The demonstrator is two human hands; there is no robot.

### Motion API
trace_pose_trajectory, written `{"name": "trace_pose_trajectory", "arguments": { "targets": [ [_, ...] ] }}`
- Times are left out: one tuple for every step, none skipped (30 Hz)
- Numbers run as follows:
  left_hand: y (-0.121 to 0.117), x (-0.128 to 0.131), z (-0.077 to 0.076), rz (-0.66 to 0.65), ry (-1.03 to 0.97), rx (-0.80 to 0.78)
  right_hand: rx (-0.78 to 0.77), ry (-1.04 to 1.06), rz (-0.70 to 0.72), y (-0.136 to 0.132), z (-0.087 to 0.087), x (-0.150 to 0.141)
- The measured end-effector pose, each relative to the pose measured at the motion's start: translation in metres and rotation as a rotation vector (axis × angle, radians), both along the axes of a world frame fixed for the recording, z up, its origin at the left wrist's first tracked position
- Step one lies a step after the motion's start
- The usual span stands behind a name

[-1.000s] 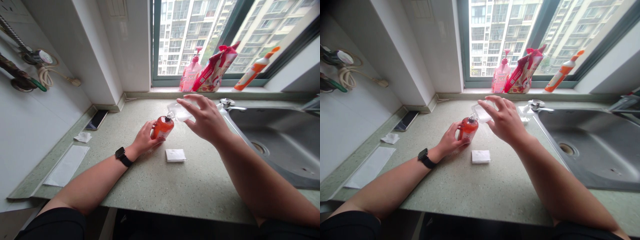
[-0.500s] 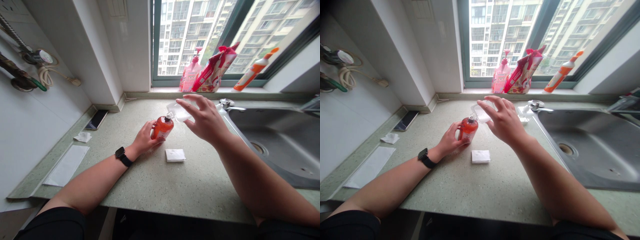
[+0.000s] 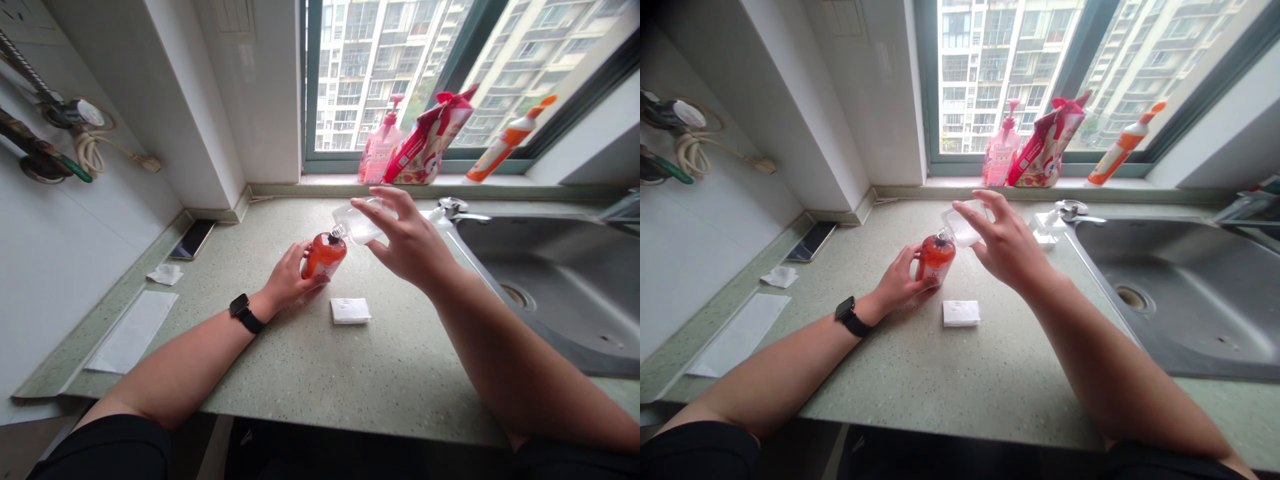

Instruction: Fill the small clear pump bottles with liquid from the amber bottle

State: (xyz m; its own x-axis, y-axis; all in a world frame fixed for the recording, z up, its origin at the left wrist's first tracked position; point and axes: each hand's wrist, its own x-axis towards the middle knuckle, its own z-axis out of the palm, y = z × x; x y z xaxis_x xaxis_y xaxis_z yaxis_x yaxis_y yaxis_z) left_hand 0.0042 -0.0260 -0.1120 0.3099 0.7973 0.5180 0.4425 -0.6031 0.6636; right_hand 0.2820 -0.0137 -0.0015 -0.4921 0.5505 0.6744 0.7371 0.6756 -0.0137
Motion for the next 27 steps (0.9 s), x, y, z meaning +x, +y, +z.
{"name": "trace_pose_trajectory", "arguments": {
  "targets": [
    [0.0003, -0.0001, -0.0003, -0.001, 0.0, 0.001, -0.006, 0.007, 0.003, 0.0, -0.0006, 0.0],
    [0.0006, -0.0001, -0.0006, -0.001, 0.001, 0.001, -0.013, 0.012, 0.004, 0.0, -0.0012, -0.0001],
    [0.0008, -0.0002, -0.0009, 0.001, 0.001, 0.002, -0.02, 0.015, 0.001, -0.0001, -0.0015, -0.0002],
    [0.001, -0.0002, -0.0011, 0.002, 0.001, 0.002, -0.028, 0.015, -0.003, -0.0002, -0.0017, -0.0003],
    [0.001, -0.0001, -0.0011, 0.002, 0.001, 0.003, -0.038, 0.013, -0.011, -0.0004, -0.0017, -0.0005],
    [0.001, -0.0001, -0.0011, 0.002, 0.0, 0.005, -0.048, 0.01, -0.021, -0.0006, -0.0016, -0.0006],
    [0.001, 0.0, -0.001, 0.0, -0.002, 0.009, -0.057, 0.007, -0.029, -0.0009, -0.0013, -0.0008],
    [0.0009, 0.0, -0.0009, -0.002, -0.003, 0.012, -0.064, 0.005, -0.034, -0.0011, -0.001, -0.0009],
    [0.0009, 0.0, -0.0008, -0.004, -0.004, 0.014, -0.069, 0.004, -0.037, -0.0012, -0.0007, -0.0009],
    [0.0008, -0.0001, -0.0007, -0.004, -0.004, 0.015, -0.073, 0.003, -0.038, -0.0013, -0.0005, -0.0009],
    [0.0009, -0.0002, -0.0008, -0.003, -0.002, 0.016, -0.076, 0.003, -0.038, -0.0014, -0.0003, -0.0008],
    [0.0009, -0.0003, -0.001, -0.002, 0.001, 0.015, -0.078, 0.003, -0.036, -0.0014, -0.0002, -0.0008],
    [0.001, -0.0004, -0.0013, -0.001, 0.004, 0.016, -0.081, 0.003, -0.035, -0.0014, -0.0002, -0.0007],
    [0.0011, -0.0005, -0.0015, -0.001, 0.007, 0.017, -0.084, 0.003, -0.035, -0.0014, -0.0003, -0.0007],
    [0.0012, -0.0006, -0.0017, 0.0, 0.008, 0.019, -0.087, 0.005, -0.035, -0.0014, -0.0004, -0.0007],
    [0.0012, -0.0007, -0.0018, -0.001, 0.009, 0.02, -0.089, 0.006, -0.035, -0.0013, -0.0006, -0.0007],
    [0.0012, -0.0008, -0.0017, -0.002, 0.009, 0.021, -0.09, 0.008, -0.034, -0.0013, -0.0007, -0.0008],
    [0.0011, -0.0008, -0.0016, -0.001, 0.008, 0.022, -0.09, 0.008, -0.032, -0.0013, -0.0009, -0.0008],
    [0.0009, -0.0008, -0.0013, -0.002, 0.007, 0.021, -0.09, 0.009, -0.029, -0.0013, -0.0009, -0.0008],
    [0.0008, -0.0008, -0.001, -0.004, 0.005, 0.018, -0.088, 0.009, -0.026, -0.0013, -0.0009, -0.0009],
    [0.0006, -0.0008, -0.0007, -0.005, 0.002, 0.016, -0.085, 0.008, -0.022, -0.0014, -0.0008, -0.0009],
    [0.0005, -0.0008, -0.0005, -0.007, -0.001, 0.014, -0.082, 0.008, -0.019, -0.0015, -0.0007, -0.001],
    [0.0004, -0.0007, -0.0004, -0.008, -0.004, 0.01, -0.077, 0.008, -0.017, -0.0016, -0.0005, -0.001],
    [0.0004, -0.0007, -0.0005, -0.009, -0.006, 0.007, -0.073, 0.008, -0.015, -0.0017, -0.0003, -0.001],
    [0.0005, -0.0007, -0.0007, -0.01, -0.007, 0.005, -0.07, 0.008, -0.015, -0.0018, -0.0001, -0.001],
    [0.0005, -0.0007, -0.0009, -0.01, -0.009, 0.004, -0.068, 0.007, -0.015, -0.0019, 0.0001, -0.001],
    [0.0006, -0.0007, -0.0012, -0.011, -0.011, 0.002, -0.067, 0.006, -0.015, -0.002, 0.0002, -0.0009]
  ]
}}
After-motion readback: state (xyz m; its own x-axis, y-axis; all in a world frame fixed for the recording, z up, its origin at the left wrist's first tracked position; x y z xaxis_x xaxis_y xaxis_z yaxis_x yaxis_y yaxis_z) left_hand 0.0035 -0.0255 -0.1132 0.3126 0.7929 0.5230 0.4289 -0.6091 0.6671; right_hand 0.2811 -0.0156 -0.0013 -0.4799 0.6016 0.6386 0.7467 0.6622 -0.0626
